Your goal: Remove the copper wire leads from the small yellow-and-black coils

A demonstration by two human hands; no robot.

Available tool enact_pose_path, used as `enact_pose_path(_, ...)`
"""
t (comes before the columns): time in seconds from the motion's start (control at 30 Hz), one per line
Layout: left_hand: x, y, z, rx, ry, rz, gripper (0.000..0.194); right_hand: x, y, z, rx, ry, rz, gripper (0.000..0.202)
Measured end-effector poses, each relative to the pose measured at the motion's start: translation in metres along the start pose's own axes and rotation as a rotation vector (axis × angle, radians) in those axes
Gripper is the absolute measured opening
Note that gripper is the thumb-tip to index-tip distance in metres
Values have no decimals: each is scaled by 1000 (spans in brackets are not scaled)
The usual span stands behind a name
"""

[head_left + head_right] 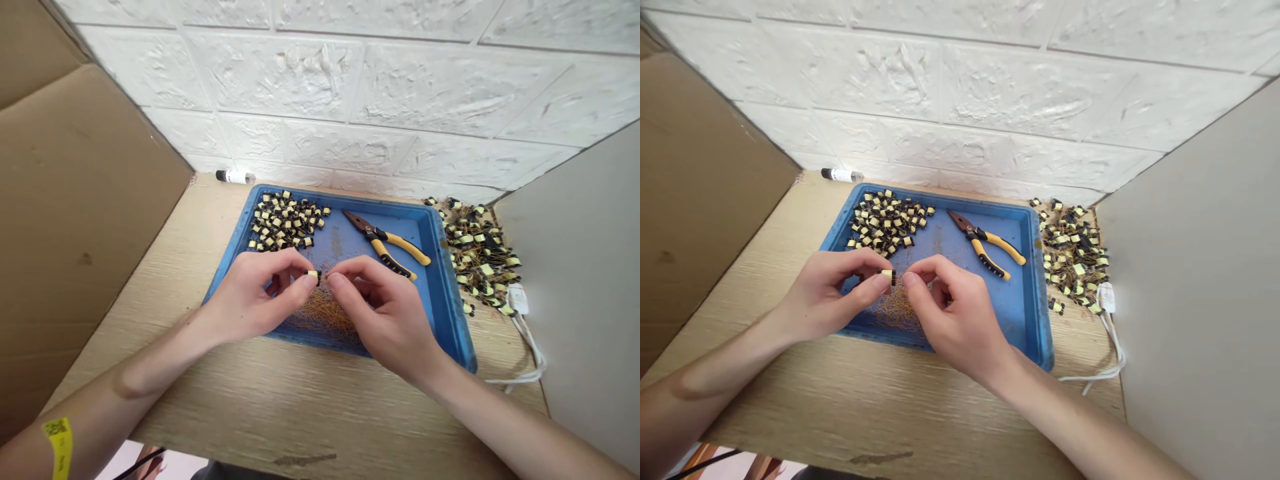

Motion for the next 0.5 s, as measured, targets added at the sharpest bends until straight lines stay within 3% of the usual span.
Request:
enact_pose_path(0.13, -3, 0, 1, 7, -28, 36, 16, 1, -2, 0, 15, 14, -19, 16)
enact_pose_path(0.23, -7, 7, 1, -40, -85, 94, 28, 1, 0, -1, -3, 3, 15, 17)
enact_pose_path(0.33, -6, 30, -4, -224, -78, 180, 38, 0, 2, -1, -18, -6, 31, 19)
enact_pose_path(0.4, -3, 46, -9, -313, -17, 208, 33, -1, 2, -1, -12, -5, 23, 20)
enact_pose_path(0.47, -4, 62, -13, -371, -1, 190, 20, -1, 1, -1, 0, -4, 18, 20)
enact_pose_path(0.5, -10, 77, -16, -490, -60, 195, 5, -1, 1, -1, 5, -6, 17, 20)
Point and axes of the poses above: each hand's wrist, its own z-axis towards the middle knuckle, its own y-axis out of the back of the hand, x = y × z, the point moved 8 cm from there along z, towards the middle knuckle, and after that the axes turned 11 degrees about -y, right-handed, at the moved point
